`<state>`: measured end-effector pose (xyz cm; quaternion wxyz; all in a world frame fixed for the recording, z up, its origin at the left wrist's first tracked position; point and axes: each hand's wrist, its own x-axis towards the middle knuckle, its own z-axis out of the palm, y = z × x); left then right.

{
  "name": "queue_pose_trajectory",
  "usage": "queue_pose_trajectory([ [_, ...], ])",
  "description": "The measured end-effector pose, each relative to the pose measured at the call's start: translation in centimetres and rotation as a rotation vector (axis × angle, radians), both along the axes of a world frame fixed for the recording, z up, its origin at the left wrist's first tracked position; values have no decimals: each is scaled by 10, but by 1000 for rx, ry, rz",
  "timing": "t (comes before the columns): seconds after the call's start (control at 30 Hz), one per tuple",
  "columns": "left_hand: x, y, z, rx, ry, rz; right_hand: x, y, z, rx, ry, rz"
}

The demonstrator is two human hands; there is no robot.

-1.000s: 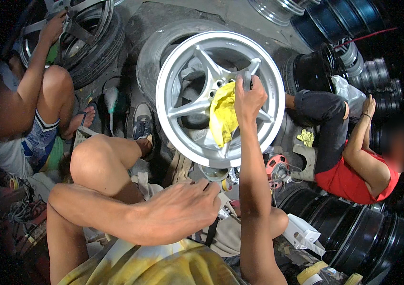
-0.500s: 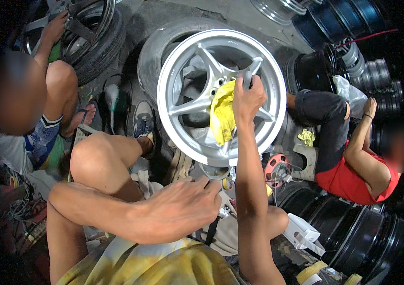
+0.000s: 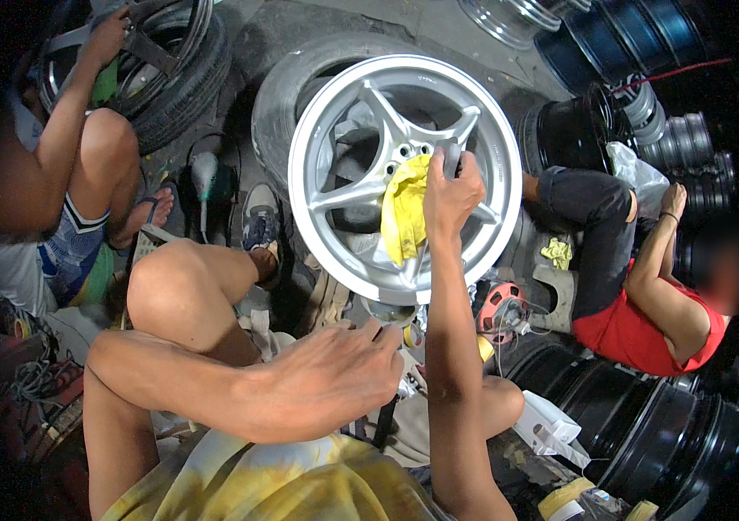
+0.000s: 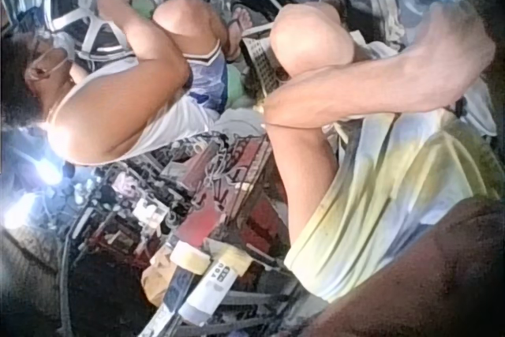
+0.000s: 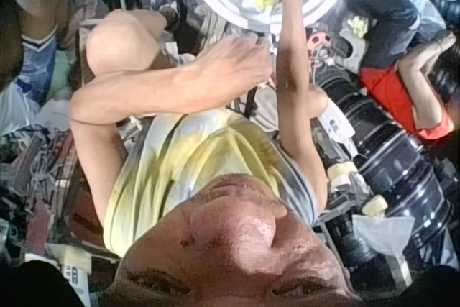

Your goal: The person sits on the floor and wipes a silver five-spoke wheel rim with a yellow cloth. They then use a small tool to scrape residue from the rim's surface and continue wiping. The person briefly handles a small snack packet before resuming the cleaning process.

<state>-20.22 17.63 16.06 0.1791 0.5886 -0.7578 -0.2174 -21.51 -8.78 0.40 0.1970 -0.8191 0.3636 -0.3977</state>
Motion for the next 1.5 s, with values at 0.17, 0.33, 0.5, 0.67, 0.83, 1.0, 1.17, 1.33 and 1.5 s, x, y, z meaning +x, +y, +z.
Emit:
queue_pose_trajectory([
  [0.17,0,1,0,-5,36,-15,4,-7,4,-32,5,-6],
  [0.33,2,-1,-2,-8,33,-23,11,-13,3,-62,66,-20],
  [0.5,2,0,-1,-16,36,-10,8,-13,1,16,60,-12],
  [0.67,3,-1,-2,1,13,-24,9,-15,1,32,64,-38],
  [0.83,4,-2,-1,30,16,-39,10,-18,0,57,54,-60],
  [1.0,3,-1,-3,-37,32,-9,9,-21,-3,99,42,-64],
  [1.17,1,-2,-5,2,17,-19,8,-21,-4,130,43,-52],
  [1.33,1,-2,-7,5,32,-17,8,-23,0,109,37,-41],
  [1.5,-1,3,-9,-129,24,31,8,-32,5,130,146,-81],
])
